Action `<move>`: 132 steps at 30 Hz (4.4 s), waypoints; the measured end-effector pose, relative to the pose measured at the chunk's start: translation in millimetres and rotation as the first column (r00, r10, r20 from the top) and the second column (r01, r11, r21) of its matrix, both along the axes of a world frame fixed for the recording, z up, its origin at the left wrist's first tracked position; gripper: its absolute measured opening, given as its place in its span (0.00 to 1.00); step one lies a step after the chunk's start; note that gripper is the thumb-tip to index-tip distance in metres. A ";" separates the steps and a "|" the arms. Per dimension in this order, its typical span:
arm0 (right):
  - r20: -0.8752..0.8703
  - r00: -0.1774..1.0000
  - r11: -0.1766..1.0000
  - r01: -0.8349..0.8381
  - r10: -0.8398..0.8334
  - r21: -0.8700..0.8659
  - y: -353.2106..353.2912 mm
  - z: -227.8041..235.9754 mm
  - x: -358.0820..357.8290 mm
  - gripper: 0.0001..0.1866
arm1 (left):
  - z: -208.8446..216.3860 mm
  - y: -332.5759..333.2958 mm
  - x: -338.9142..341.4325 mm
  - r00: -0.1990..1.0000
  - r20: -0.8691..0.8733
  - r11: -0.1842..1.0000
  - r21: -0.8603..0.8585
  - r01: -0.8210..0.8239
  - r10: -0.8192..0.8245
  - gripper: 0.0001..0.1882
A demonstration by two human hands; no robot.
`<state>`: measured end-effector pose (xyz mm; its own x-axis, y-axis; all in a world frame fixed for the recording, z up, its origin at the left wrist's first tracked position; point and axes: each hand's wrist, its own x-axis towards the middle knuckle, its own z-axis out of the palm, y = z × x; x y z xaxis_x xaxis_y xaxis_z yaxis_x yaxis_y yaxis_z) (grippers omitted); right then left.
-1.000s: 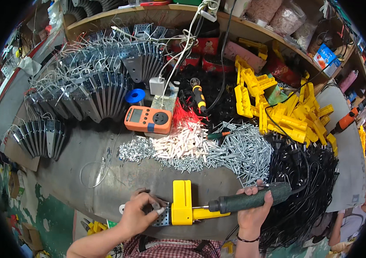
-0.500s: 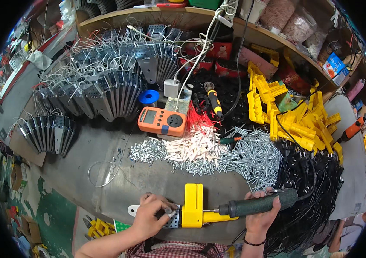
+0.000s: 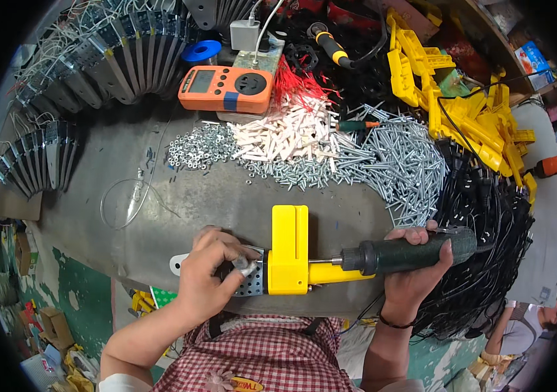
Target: The person assembles heating tools by unscrewing and removing plastic casings using an electric screwdriver, connecting and soldering internal wires using a soldering iron, and reassembling the casings by driving screws with the electric screwdriver.
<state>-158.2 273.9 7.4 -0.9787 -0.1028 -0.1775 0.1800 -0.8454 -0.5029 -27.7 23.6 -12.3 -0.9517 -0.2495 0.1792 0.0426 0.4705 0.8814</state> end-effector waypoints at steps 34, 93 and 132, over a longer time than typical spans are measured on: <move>-0.100 0.995 0.996 0.017 -0.026 -0.087 -2.5 -6.0 2.3 0.17 | -2.6 13.2 0.8 0.991 -0.129 0.948 -0.317 -0.022 -0.020 0.16; -0.168 0.985 0.999 0.029 -0.035 -0.036 8.7 0.3 28.5 0.20 | 3.3 -39.5 -76.0 0.963 0.015 0.595 -0.784 0.179 -0.270 0.10; -0.025 0.983 0.979 0.185 -0.183 0.084 -9.9 17.8 36.2 0.17 | -7.4 13.5 15.8 0.982 -0.177 0.931 -0.365 0.000 -0.069 0.13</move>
